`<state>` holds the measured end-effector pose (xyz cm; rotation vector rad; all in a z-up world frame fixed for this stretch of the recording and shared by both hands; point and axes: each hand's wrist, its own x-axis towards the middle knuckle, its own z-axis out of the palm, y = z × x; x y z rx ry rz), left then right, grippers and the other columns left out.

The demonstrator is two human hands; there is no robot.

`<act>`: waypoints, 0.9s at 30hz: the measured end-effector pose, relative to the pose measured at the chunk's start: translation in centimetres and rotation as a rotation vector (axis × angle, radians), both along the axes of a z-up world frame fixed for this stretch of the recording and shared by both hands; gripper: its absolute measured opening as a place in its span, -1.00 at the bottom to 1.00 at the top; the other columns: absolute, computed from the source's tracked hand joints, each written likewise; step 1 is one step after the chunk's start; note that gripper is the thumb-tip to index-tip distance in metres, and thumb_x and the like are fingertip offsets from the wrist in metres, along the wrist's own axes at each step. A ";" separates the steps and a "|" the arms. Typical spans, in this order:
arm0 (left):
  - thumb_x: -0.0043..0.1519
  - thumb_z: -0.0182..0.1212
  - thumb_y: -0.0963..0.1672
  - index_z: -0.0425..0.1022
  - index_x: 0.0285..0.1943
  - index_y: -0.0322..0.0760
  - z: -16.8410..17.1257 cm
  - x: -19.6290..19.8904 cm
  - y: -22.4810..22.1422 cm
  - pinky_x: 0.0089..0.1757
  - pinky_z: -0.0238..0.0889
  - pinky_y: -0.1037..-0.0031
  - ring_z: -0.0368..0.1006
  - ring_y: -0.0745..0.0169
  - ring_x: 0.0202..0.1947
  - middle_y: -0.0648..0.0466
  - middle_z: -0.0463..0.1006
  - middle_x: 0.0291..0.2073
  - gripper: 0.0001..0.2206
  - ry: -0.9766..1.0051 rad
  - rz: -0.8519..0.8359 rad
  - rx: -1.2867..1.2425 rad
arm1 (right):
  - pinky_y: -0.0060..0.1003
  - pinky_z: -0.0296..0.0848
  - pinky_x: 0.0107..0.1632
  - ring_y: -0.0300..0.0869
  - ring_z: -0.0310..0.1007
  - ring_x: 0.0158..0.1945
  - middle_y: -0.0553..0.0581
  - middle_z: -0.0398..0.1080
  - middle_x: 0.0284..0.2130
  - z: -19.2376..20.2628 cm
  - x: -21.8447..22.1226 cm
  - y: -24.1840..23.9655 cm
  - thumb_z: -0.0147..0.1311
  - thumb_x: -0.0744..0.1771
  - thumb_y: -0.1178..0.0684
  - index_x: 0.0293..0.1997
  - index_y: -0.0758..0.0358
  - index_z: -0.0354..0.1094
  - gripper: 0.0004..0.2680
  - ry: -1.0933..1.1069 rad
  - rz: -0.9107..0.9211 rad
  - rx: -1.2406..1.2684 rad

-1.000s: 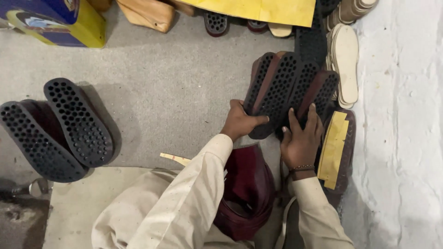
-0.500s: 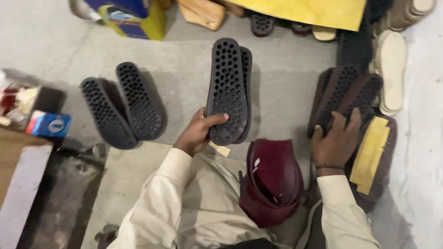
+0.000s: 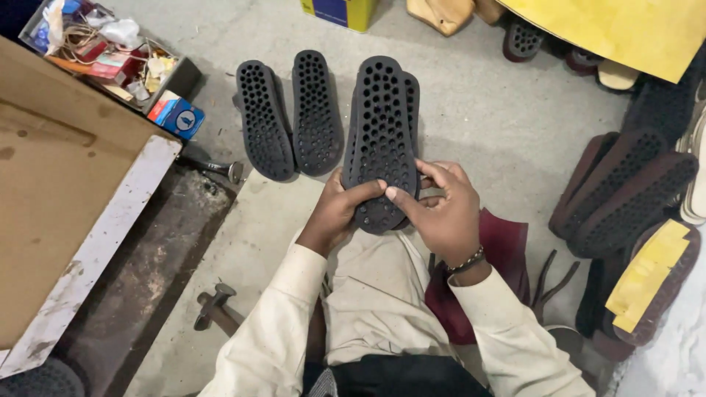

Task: Sorting shoe components and assembling a sandal by attaching the upper to the sole using a hammer

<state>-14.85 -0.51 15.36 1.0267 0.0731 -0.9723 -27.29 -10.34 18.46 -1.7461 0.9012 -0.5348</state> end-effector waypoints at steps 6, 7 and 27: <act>0.23 0.30 0.10 0.38 0.06 -0.38 0.6 1.0 2.1 -0.18 0.59 0.15 0.63 -0.03 -0.20 -0.24 0.60 -0.23 -0.50 0.019 0.004 -0.029 | -0.30 0.69 -0.23 -0.09 0.59 -0.10 0.29 0.47 -0.11 -0.6 1.5 0.3 0.40 0.25 0.13 0.14 0.40 0.43 -0.62 0.024 0.024 0.114; 0.23 0.30 0.10 0.38 0.06 -0.38 -0.3 1.2 2.4 -0.18 0.59 0.15 0.63 -0.03 -0.20 -0.24 0.60 -0.23 -0.50 0.020 0.006 -0.029 | -0.30 0.69 -0.23 -0.09 0.59 -0.10 0.29 0.47 -0.11 -0.9 1.6 0.2 0.40 0.25 0.13 0.14 0.40 0.43 -0.62 0.025 0.026 0.114; 0.18 0.42 -0.10 0.39 -0.01 -0.39 -0.2 4.0 0.9 -0.26 0.60 0.11 0.64 -0.05 -0.33 -0.26 0.62 -0.34 -0.65 -0.033 0.122 0.049 | -0.12 0.60 0.03 0.02 0.53 0.08 0.34 0.45 0.04 -17.5 3.1 -13.1 0.20 0.36 0.23 0.32 0.27 0.23 -0.63 0.118 -0.257 0.165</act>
